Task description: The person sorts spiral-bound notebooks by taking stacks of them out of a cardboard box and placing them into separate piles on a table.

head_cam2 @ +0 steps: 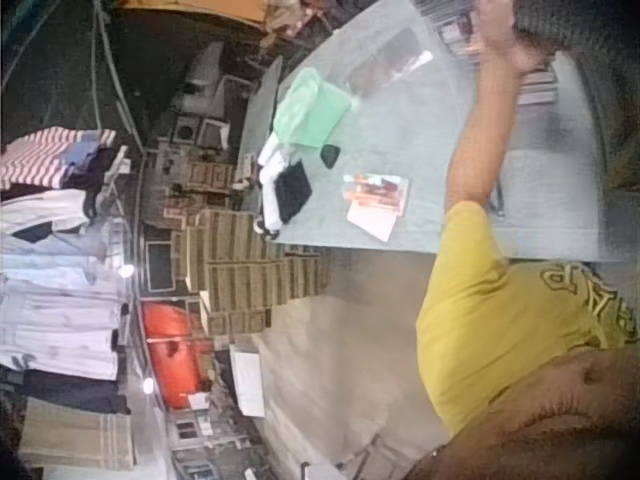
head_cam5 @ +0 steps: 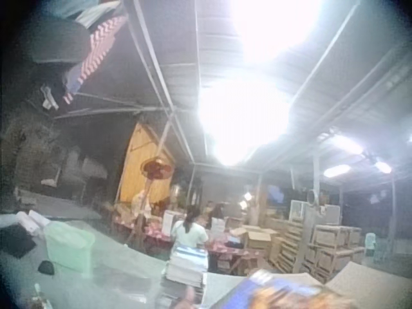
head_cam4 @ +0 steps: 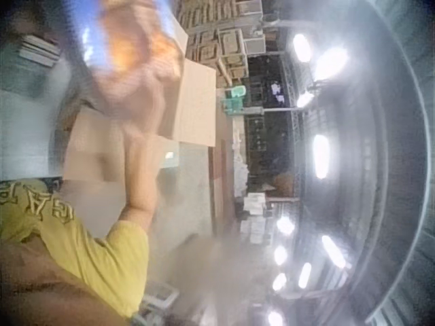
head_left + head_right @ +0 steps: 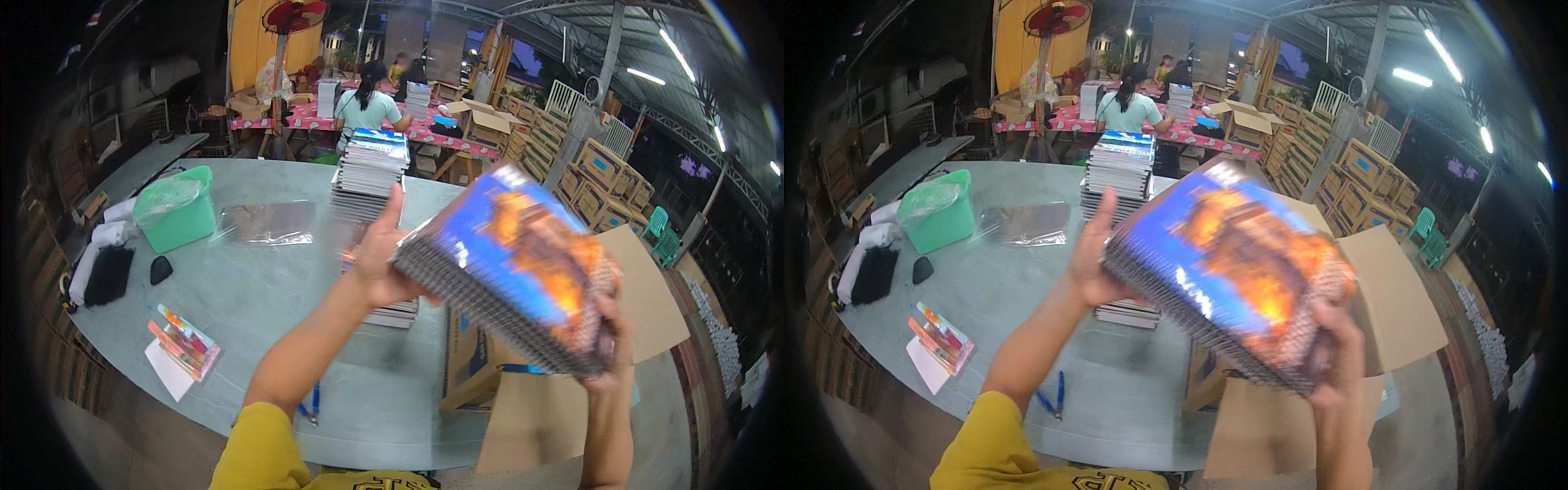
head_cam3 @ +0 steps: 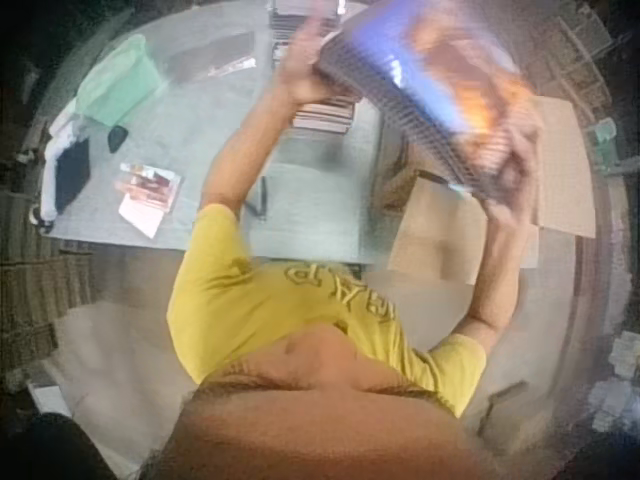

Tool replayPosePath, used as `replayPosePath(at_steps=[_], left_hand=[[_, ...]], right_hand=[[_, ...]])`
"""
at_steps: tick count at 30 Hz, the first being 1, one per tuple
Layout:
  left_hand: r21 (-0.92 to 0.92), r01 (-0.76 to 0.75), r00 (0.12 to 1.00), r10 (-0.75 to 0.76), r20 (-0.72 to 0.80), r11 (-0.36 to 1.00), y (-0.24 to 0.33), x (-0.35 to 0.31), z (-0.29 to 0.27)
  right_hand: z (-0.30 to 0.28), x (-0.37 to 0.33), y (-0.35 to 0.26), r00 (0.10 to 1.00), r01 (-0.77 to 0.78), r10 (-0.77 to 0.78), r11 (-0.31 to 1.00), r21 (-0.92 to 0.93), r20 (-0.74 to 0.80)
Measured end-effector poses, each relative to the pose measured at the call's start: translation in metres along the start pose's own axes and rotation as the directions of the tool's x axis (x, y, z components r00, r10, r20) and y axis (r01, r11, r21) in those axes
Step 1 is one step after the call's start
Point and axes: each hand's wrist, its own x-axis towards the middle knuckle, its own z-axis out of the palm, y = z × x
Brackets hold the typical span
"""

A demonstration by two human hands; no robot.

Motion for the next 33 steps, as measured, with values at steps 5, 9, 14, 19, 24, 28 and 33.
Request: replayPosePath(at_steps=[5,9,14,19,24,28,33], left_hand=[[0.127,0.066,0.991,-0.050,-0.127,0.990,0.039,-0.092,-0.043],[0.128,0.105,0.959,-0.067,-0.274,0.986,0.052,-0.139,-0.067],[0.226,0.176,0.887,-0.055,-0.459,0.958,0.065,-0.179,-0.100],[0.667,0.263,0.864,0.138,-0.485,0.697,0.020,-0.192,-0.094],[0.467,0.409,0.695,0.064,-0.717,0.784,0.000,-0.214,-0.130],[0.504,0.143,0.762,0.230,-0.605,0.852,0.022,-0.179,-0.151],[0.652,0.055,0.764,0.389,-0.515,0.756,0.087,-0.080,-0.144]], right_hand=[[0.041,0.005,0.077,0.891,-0.454,0.446,0.885,0.107,0.084],[0.059,0.002,0.115,0.780,-0.625,0.605,0.764,0.162,0.159],[0.056,-0.002,0.154,0.838,-0.519,0.501,0.854,0.033,0.216],[0.010,-0.008,0.208,0.803,-0.579,0.582,0.813,-0.065,0.125],[-0.010,-0.007,0.247,0.701,-0.689,0.713,0.680,-0.251,0.007],[0.013,0.047,0.239,0.935,-0.349,0.353,0.932,-0.098,0.029],[0.025,0.163,0.215,0.981,-0.192,0.192,0.981,-0.019,0.005]])
